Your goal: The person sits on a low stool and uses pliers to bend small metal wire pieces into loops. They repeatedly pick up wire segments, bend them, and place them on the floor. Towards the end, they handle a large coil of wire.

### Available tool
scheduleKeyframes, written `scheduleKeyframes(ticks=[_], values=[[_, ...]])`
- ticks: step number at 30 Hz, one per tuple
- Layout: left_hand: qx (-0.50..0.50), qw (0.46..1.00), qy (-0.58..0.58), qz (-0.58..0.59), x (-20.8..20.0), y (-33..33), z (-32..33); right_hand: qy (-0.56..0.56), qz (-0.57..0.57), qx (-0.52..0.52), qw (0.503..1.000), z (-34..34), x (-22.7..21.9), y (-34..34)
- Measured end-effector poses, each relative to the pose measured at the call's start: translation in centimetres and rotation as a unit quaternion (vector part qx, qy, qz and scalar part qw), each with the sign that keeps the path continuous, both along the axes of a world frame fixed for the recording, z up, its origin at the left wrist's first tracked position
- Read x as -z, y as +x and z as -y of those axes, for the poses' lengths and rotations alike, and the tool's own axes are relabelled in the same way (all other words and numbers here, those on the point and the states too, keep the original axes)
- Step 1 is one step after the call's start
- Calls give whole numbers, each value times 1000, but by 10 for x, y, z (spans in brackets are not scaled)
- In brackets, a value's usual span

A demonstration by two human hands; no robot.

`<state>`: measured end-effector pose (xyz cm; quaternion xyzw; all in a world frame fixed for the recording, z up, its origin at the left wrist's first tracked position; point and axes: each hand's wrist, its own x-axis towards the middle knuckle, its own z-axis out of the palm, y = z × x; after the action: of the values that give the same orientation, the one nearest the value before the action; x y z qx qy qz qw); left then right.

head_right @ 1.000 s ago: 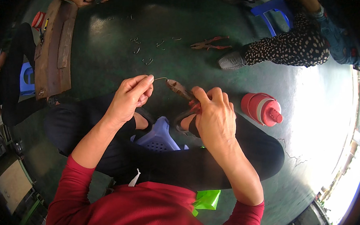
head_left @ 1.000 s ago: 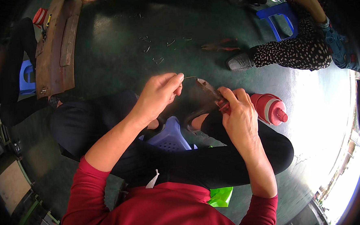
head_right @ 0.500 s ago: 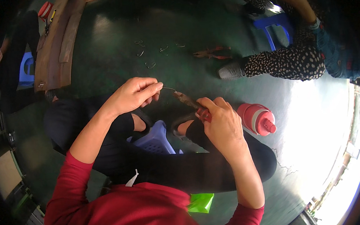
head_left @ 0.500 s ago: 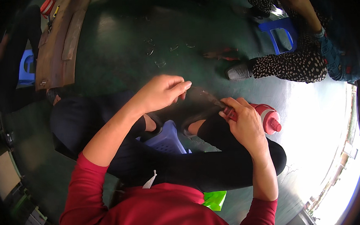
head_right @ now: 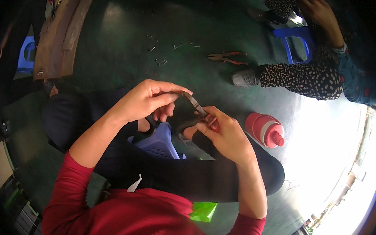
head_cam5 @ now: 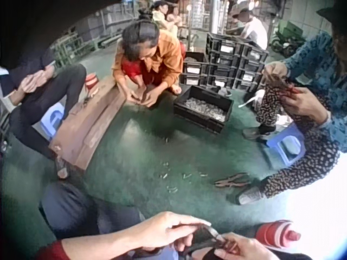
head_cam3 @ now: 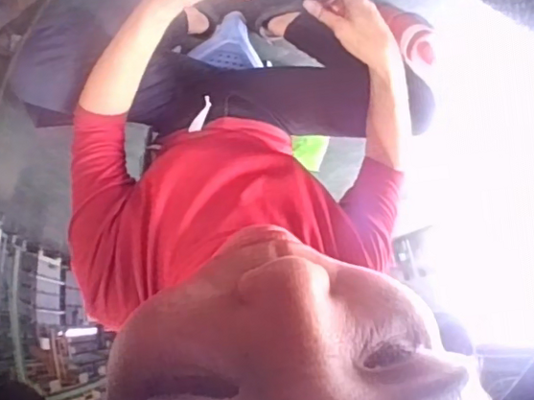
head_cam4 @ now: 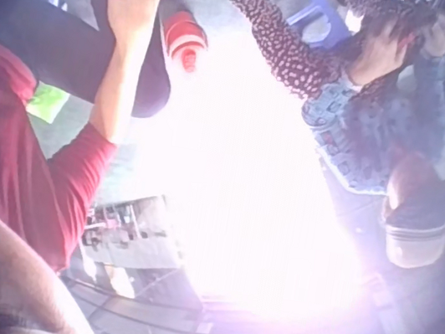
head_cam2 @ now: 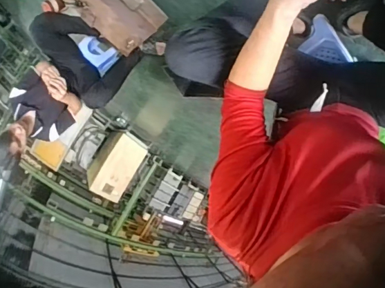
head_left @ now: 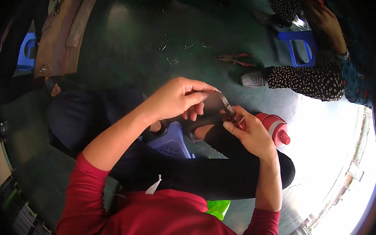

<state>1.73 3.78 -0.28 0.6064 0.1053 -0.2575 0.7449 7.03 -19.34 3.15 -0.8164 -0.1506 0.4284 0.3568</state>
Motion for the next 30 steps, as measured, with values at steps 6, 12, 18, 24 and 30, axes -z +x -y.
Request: scheduleKeyframes(ticks=[6,12,18,24,30], values=[[-9,1000,-28,-7,-1,0,-1,13,-23,-2,1000,1,2,-1],[-23,999,-3,-28,-3,-1,2,16,-25,8,1000,1,4,-3],[-18,1000,15,-20,-4,-1,2,-12,9,-4,1000,-3,1,-3],[-6,995,76,66,-4,-6,6,-46,66,-27,996,-3,0,-7],[-35,984,111,131,-2,-12,13,-48,87,-5,995,-4,12,-12]])
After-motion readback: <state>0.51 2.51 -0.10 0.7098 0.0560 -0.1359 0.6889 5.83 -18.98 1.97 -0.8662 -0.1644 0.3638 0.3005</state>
